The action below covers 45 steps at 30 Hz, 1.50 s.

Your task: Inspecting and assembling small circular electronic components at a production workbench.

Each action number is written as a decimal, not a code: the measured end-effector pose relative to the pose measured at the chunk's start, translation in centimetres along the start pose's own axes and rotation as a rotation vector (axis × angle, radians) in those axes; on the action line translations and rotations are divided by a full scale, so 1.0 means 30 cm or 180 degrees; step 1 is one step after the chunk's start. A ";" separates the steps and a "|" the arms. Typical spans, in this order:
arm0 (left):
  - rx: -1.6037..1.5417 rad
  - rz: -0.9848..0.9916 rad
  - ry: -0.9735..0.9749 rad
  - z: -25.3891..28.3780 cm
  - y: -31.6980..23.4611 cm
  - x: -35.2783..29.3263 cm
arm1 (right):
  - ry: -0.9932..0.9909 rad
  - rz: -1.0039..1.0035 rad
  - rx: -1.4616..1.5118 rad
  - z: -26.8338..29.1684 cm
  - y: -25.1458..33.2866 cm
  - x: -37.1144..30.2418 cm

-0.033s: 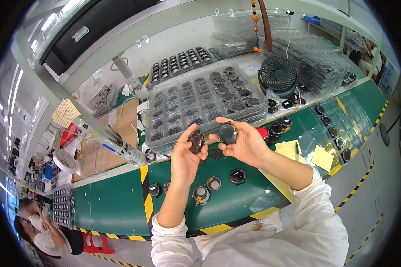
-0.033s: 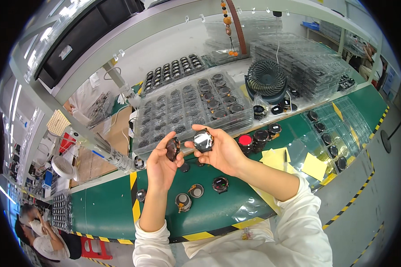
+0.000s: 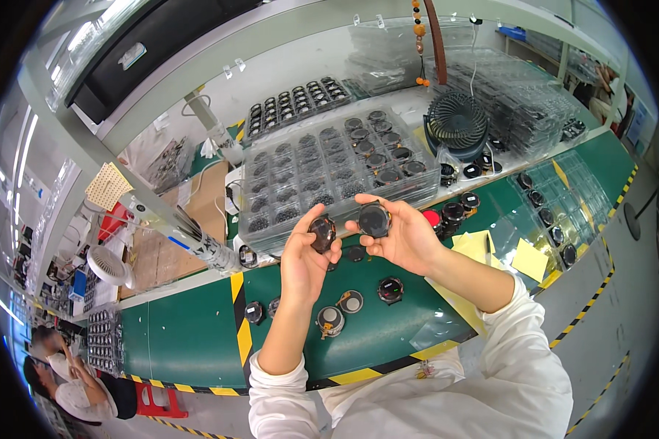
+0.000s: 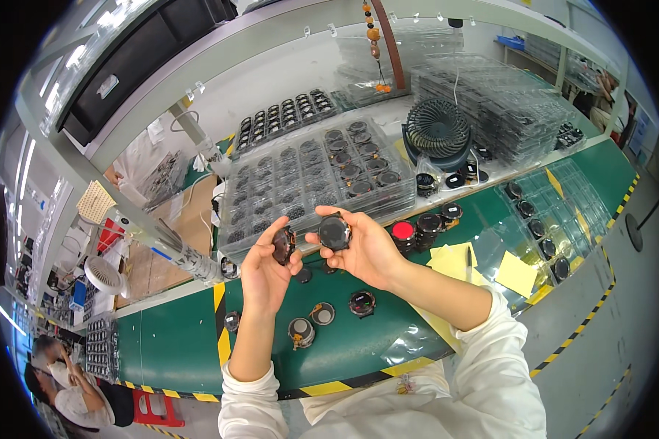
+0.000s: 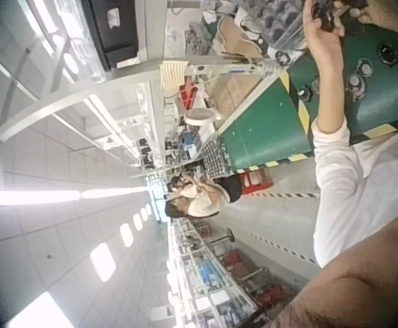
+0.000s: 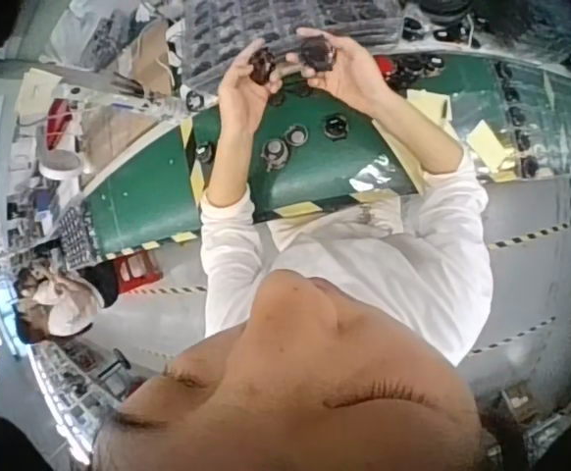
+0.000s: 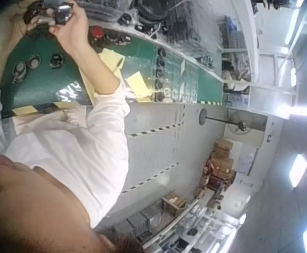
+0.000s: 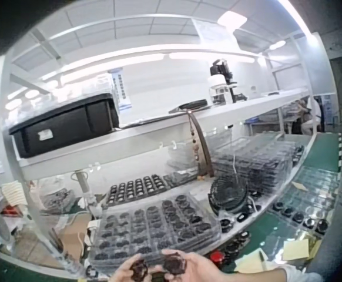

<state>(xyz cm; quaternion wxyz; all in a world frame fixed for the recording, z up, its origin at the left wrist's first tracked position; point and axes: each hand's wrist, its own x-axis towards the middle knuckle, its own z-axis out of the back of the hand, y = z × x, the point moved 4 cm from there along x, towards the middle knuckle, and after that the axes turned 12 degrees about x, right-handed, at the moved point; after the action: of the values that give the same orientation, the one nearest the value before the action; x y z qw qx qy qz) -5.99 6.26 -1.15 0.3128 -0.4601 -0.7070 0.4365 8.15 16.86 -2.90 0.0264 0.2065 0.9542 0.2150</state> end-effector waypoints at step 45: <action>0.0497 -0.0111 0.0233 -0.035 -0.056 -0.031 | 0.0329 0.0236 -0.0352 -0.091 0.005 -0.037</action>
<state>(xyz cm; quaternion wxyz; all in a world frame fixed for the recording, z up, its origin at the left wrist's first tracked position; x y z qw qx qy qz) -5.38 5.43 0.77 0.3809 -0.4376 -0.6669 0.4676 8.83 15.44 -0.40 -0.0195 0.2286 0.9326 0.2786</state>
